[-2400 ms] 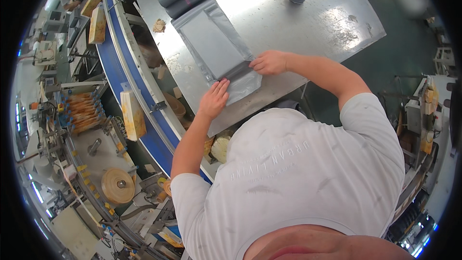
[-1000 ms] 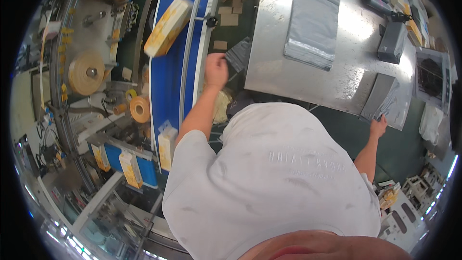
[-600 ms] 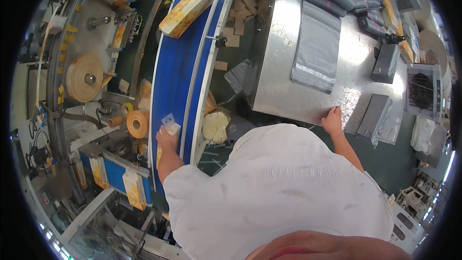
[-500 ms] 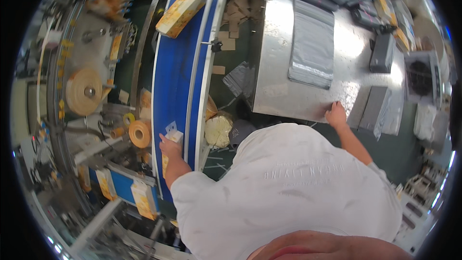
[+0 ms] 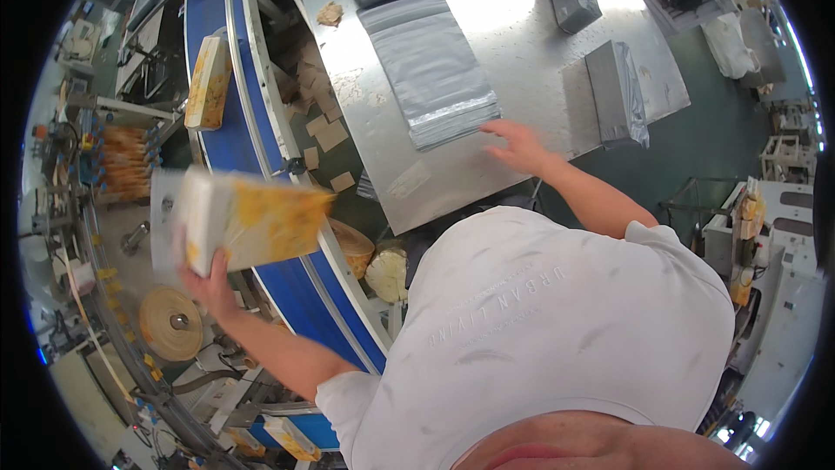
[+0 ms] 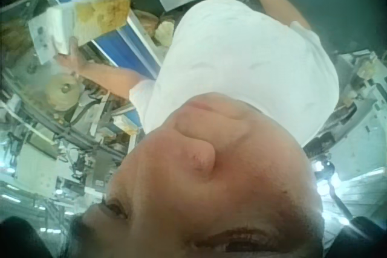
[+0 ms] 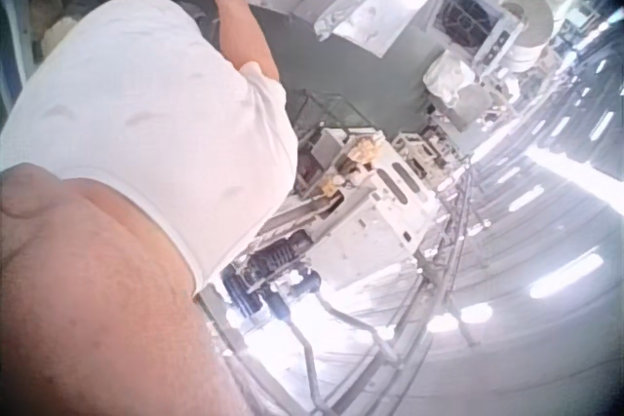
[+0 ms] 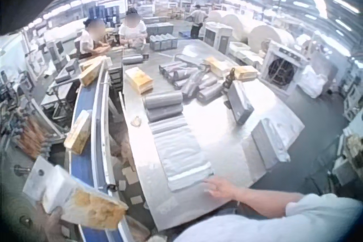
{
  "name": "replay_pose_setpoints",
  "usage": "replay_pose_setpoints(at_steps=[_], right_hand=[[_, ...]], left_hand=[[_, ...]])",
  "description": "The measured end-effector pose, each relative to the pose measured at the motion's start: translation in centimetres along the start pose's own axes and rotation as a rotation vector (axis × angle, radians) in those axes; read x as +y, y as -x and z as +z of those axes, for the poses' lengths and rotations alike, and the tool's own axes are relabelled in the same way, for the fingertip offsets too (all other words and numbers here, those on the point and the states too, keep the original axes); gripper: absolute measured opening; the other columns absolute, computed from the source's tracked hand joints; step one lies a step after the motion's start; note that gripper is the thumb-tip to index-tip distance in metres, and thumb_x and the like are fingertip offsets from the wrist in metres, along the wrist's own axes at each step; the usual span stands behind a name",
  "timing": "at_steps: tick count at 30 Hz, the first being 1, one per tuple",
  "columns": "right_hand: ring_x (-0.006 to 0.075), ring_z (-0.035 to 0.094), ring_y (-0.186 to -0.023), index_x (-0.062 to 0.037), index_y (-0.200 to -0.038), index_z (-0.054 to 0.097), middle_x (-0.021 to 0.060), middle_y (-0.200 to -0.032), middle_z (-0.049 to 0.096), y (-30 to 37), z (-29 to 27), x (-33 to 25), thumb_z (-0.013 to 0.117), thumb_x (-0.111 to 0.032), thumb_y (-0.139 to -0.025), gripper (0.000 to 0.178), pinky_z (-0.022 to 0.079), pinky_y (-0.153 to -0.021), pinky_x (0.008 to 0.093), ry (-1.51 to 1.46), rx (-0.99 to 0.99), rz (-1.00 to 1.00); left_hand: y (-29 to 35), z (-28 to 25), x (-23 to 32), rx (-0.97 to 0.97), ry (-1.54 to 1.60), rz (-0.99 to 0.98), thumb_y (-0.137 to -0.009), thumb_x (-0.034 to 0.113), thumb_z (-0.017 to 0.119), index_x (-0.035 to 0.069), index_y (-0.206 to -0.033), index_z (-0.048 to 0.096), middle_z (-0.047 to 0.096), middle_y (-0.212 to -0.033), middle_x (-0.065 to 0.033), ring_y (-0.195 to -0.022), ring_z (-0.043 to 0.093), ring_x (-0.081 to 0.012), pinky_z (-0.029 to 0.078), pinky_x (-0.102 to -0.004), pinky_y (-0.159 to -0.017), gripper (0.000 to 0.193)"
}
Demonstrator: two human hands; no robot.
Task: The person places small yellow boxes into grey poly mailers on a metal table. They fold the top flaps of the mailers to seal them and then move the finished packages to a stack on the right side of the table.
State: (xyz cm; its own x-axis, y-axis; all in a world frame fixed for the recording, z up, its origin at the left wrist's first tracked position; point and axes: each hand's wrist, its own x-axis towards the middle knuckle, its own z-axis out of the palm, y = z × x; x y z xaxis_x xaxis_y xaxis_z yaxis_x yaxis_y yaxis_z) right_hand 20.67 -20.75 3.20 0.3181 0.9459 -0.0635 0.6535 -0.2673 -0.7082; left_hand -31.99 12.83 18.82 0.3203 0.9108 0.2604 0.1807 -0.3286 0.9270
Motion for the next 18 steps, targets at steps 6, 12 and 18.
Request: replay_pose_setpoints(at_steps=[6, 12, 18], right_hand=[[0.0299, 0.065, -0.127, -0.0098, -0.164, 0.037, 0.0113, -0.15, 0.061, -2.6, -0.3, -4.8, 0.074, -0.028, -0.096, 0.08, 0.052, -0.104, 0.041, -0.683, 0.033, -0.041], [0.0357, 0.063, -0.128, -0.0206, -0.154, 0.054, 0.0099, -0.147, 0.063, -3.1, 0.2, 2.1, 0.072, -0.027, -0.095, 0.062, 0.051, -0.107, 0.0431, -0.444, -0.15, 0.298], [0.036, 0.028, -0.156, -0.0194, -0.152, 0.055, 0.0004, -0.167, 0.04, -9.9, -2.9, 7.6, 0.063, -0.019, -0.094, 0.059, 0.026, -0.126, 0.0523, 0.528, -0.126, -0.13]], left_hand=[[-1.8, 33.7, -3.0, -0.488, 0.427, -0.331, -0.084, 0.016, 0.087, 0.007, -0.145, 0.061, 0.064, -0.132, -0.0075, -0.112, 0.064, -0.0176, 0.055, -0.0356, -0.097, 0.067], [1.5, 45.6, -10.6, -0.451, -0.161, -0.067, -0.086, 0.019, 0.086, 0.006, -0.138, 0.065, 0.067, -0.133, -0.0177, -0.123, 0.066, -0.0305, 0.052, -0.0378, -0.103, 0.058], [-2.7, 46.0, -4.1, -0.831, -0.338, -0.189, -0.08, 0.026, 0.087, 0.008, -0.136, 0.068, 0.065, -0.132, -0.0183, -0.121, 0.064, -0.0349, 0.051, -0.0429, -0.105, 0.061]])
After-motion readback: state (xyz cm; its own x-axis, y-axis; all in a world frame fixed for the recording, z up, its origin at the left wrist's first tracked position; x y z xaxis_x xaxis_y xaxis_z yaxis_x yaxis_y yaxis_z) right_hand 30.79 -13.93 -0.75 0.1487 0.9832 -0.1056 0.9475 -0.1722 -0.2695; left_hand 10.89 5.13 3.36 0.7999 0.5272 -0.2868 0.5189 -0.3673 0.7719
